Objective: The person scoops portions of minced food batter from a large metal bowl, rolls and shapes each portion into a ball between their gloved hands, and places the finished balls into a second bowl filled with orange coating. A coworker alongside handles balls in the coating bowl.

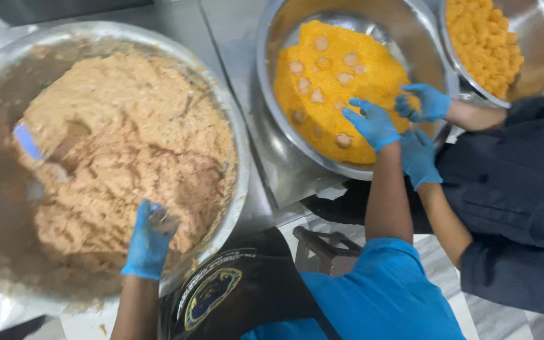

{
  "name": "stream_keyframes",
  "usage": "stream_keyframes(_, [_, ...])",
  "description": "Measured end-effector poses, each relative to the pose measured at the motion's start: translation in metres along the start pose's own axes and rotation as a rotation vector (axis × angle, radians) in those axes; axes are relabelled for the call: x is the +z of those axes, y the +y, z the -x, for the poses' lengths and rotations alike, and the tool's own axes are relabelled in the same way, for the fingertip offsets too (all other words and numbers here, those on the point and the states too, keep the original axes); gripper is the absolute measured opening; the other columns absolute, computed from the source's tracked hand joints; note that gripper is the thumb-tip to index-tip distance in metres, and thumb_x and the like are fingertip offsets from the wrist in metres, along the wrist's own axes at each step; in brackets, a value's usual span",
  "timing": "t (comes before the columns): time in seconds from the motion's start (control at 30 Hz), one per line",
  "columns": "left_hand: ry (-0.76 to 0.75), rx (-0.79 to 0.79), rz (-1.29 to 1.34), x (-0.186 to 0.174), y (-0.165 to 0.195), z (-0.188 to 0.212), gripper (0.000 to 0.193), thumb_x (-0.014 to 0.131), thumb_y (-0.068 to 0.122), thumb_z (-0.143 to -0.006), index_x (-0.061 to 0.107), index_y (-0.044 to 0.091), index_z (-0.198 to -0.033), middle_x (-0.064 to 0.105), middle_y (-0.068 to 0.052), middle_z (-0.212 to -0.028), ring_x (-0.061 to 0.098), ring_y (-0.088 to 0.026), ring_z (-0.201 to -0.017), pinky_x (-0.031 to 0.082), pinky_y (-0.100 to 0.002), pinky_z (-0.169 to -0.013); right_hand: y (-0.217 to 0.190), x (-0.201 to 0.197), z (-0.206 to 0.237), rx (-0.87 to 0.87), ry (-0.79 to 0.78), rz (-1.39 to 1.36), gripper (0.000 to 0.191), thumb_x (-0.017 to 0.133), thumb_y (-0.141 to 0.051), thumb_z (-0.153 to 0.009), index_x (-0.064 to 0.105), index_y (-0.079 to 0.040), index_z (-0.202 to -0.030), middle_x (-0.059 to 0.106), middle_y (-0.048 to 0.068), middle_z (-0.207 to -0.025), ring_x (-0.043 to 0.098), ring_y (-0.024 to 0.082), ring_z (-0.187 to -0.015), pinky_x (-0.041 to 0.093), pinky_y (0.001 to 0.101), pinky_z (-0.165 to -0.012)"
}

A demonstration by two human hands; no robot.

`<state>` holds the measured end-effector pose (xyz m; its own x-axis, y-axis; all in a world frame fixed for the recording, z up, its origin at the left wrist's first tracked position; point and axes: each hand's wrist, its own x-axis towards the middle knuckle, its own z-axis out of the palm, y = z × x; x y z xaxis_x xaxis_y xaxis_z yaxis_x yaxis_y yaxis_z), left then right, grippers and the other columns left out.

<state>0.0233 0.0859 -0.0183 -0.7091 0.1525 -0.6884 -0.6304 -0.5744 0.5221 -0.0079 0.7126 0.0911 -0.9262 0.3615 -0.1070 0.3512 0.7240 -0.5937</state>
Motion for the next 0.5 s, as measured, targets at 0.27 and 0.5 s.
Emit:
stream_keyframes(0.27, [-0.167,-0.089,-0.201,-0.004,0.033,0.033,0.072,0.048,0.068,-0.091,0.042,0.032,-0.152,0.014,0.003,-0.173,0.044,-0.026,-0.112,0.042,-0.05,-0.094,-0.182,0.046,0.088,-0.287,-0.315,-0.187,0.047,0.067,-0.028,-0.1,0.062,-0.004,-0.141,0.065,0.015,-0.14,0.06,0.025,-0.131,0.045,0.0376,-0.11])
stream_keyframes(0.5, [-0.295,0.246,-1.539,-0.045,0.068,0.045,0.072,0.035,0.068,-0.098,0.041,0.029,-0.158,0.037,-0.015,-0.163,0.035,-0.035,-0.148,0.029,-0.043,-0.12,-0.279,0.188,0.142,-0.436,-0.899,-0.314,0.053,0.065,-0.035,-0.098,0.059,-0.008,-0.144,0.066,0.011,-0.14,0.064,0.023,-0.125,0.05,0.0371,-0.108])
